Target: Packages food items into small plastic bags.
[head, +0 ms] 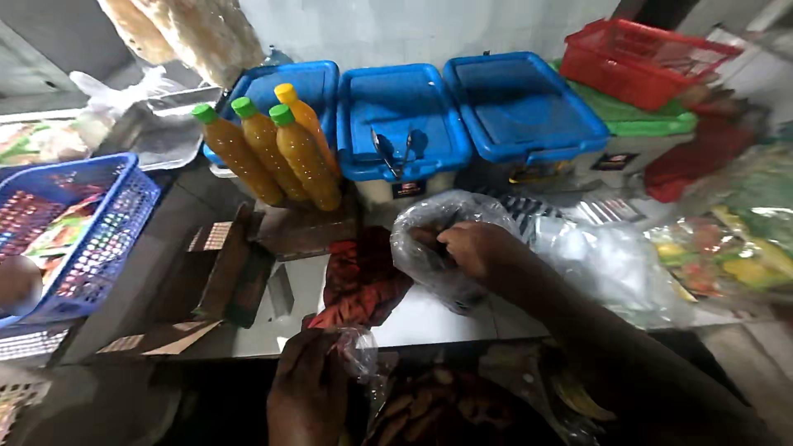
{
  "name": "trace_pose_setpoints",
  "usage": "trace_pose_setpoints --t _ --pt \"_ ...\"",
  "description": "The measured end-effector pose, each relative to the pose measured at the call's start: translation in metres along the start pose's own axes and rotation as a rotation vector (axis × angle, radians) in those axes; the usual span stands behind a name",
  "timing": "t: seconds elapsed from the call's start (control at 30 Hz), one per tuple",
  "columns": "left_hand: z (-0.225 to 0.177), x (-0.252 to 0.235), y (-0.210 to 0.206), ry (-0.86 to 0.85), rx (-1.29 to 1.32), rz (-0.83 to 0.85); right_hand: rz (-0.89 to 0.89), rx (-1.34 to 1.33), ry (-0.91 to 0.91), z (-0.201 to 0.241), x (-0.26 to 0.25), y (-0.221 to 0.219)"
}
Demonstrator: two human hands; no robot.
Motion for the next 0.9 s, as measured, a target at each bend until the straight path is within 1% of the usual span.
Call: trace_pose_setpoints --t 0.1,0.23,0.37,0.47,0.63,0.7,0.8,0.9 --pt "0.002 0.005 -0.001 0.000 0.054 -0.004 0.154 0.072 -0.159 -0.012 -0.026 -0.040" --pt "0.012 0.010 0.004 0.019 0.070 -0.026 0.243 0.058 -0.278 -0.005 -0.035 -0.061" --pt "0.023 0.015 0.010 0.029 0.046 -0.042 0.164 0.052 -0.315 -0.004 -0.037 -0.060" --pt "0.030 0.017 0.011 0.047 0.038 -0.048 0.191 0.015 -0.357 -0.013 -0.040 -0.062" --pt "0.035 0.017 0.007 0.059 0.060 -0.051 0.182 0.011 -0.415 -0.020 -0.040 -0.062" --pt "0.034 0.016 0.005 0.053 0.056 -0.047 0.158 -0.030 -0.431 -0.021 -0.039 -0.062" --pt "0.033 0.015 0.002 0.039 0.060 -0.048 0.204 -0.066 -0.473 -0.018 -0.036 -0.063" --pt "0.034 0.015 -0.003 0.032 0.071 -0.031 0.160 -0.168 -0.462 -0.024 -0.029 -0.065"
Point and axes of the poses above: each hand's wrist, its own x-axis away from the middle knuckle, its own y-axis out of the back of the hand, z = x × y, the point moved 9 cm from there along -x, towards the middle knuckle, and after that the axes turned 8 degrees about -z, right-handed, at the moved point
